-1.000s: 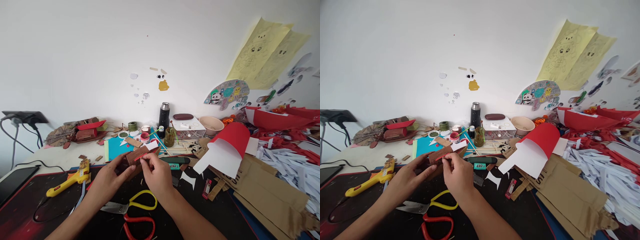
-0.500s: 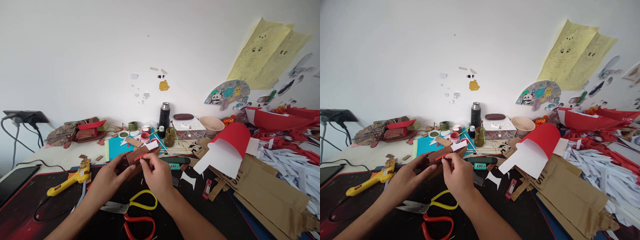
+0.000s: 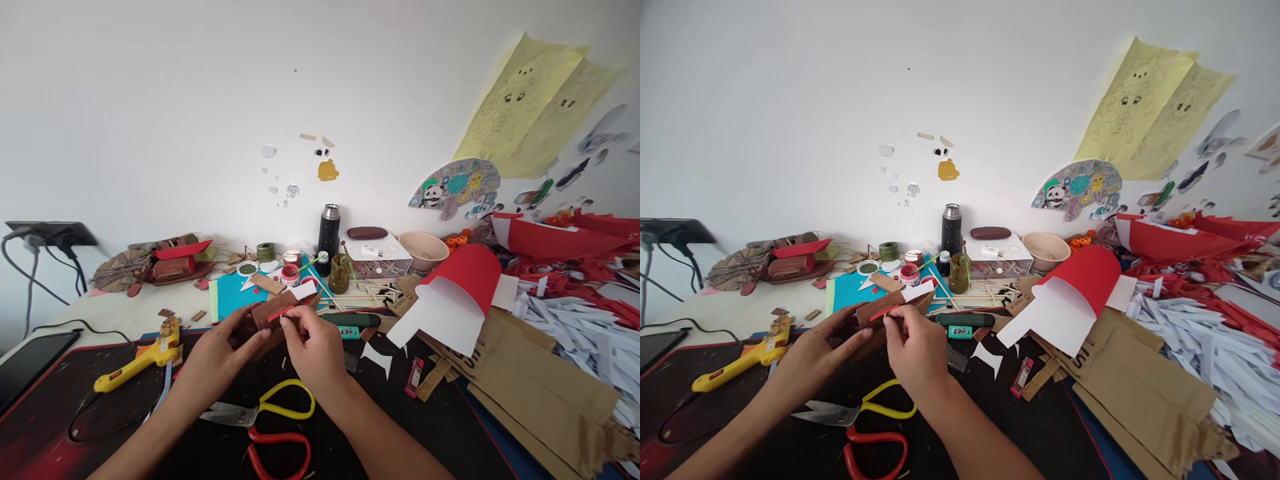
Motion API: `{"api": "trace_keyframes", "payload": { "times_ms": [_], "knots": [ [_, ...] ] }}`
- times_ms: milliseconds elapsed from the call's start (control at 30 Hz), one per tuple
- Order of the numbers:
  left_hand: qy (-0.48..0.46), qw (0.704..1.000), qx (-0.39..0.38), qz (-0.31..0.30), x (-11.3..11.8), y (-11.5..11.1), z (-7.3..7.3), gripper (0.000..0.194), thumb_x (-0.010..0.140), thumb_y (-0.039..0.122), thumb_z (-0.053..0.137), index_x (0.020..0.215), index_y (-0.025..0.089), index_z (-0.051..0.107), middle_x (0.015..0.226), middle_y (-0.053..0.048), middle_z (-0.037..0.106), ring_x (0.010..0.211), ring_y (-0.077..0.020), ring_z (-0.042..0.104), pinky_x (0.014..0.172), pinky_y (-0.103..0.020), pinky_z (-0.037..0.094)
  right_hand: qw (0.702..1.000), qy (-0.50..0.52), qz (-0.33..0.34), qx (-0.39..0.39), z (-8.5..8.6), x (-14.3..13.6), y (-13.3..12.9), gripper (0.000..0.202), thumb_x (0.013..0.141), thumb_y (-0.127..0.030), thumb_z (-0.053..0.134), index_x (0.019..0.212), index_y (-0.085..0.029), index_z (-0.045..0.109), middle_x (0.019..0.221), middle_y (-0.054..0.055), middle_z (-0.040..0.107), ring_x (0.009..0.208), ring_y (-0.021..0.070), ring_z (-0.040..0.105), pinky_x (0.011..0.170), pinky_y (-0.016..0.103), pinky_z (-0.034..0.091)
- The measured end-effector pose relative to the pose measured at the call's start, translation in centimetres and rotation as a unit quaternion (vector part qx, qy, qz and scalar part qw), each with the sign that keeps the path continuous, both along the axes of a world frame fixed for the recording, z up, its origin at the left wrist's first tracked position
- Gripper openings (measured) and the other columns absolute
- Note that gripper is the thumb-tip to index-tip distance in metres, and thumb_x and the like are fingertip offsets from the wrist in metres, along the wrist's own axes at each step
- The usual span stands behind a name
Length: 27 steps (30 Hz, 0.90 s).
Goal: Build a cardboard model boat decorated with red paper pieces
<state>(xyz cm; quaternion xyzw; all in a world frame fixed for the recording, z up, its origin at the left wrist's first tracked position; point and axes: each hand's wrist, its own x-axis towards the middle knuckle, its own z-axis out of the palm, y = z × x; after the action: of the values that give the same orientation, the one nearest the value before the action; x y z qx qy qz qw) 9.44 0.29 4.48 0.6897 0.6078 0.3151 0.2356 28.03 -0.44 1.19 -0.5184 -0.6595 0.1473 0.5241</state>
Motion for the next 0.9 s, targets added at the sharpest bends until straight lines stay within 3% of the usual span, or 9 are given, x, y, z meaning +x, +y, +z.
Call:
{"api": "trace_keyframes", "payload": {
  "times_ms": [567,900],
  "knots": [
    [0.004,1.000,0.013,-0.003,0.08,-0.17,0.06,0.062,0.085,0.068,0.061,0.127,0.023,0.074,0.098,-0.007,0.086,0.084,-0.0315,0.081,0.071,-0.035,0.062,1.000,0.004,0.003,-0.027,-0.05,0.07,-0.02,0.022,0.100,-0.035,0.061,0.093,-0.021,0.077,0.061,-0.001,0.065,0.053,0.0146,0.058,0.056,0.026,0.037],
    [0.022,1.000,-0.003,0.002,0.09,-0.22,0.16,0.069,0.085,0.070,0.059,0.133,0.021,0.071,0.101,-0.009,0.086,0.087,-0.0326,0.082,0.074,-0.036,0.063,1.000,0.006,0.002,-0.023,0.05,0.05,0.01,0.021,0.100,-0.034,0.062,0.091,-0.021,0.076,0.061,-0.002,0.064,0.052,0.0142,0.057,0.056,0.026,0.036]
  ]
}}
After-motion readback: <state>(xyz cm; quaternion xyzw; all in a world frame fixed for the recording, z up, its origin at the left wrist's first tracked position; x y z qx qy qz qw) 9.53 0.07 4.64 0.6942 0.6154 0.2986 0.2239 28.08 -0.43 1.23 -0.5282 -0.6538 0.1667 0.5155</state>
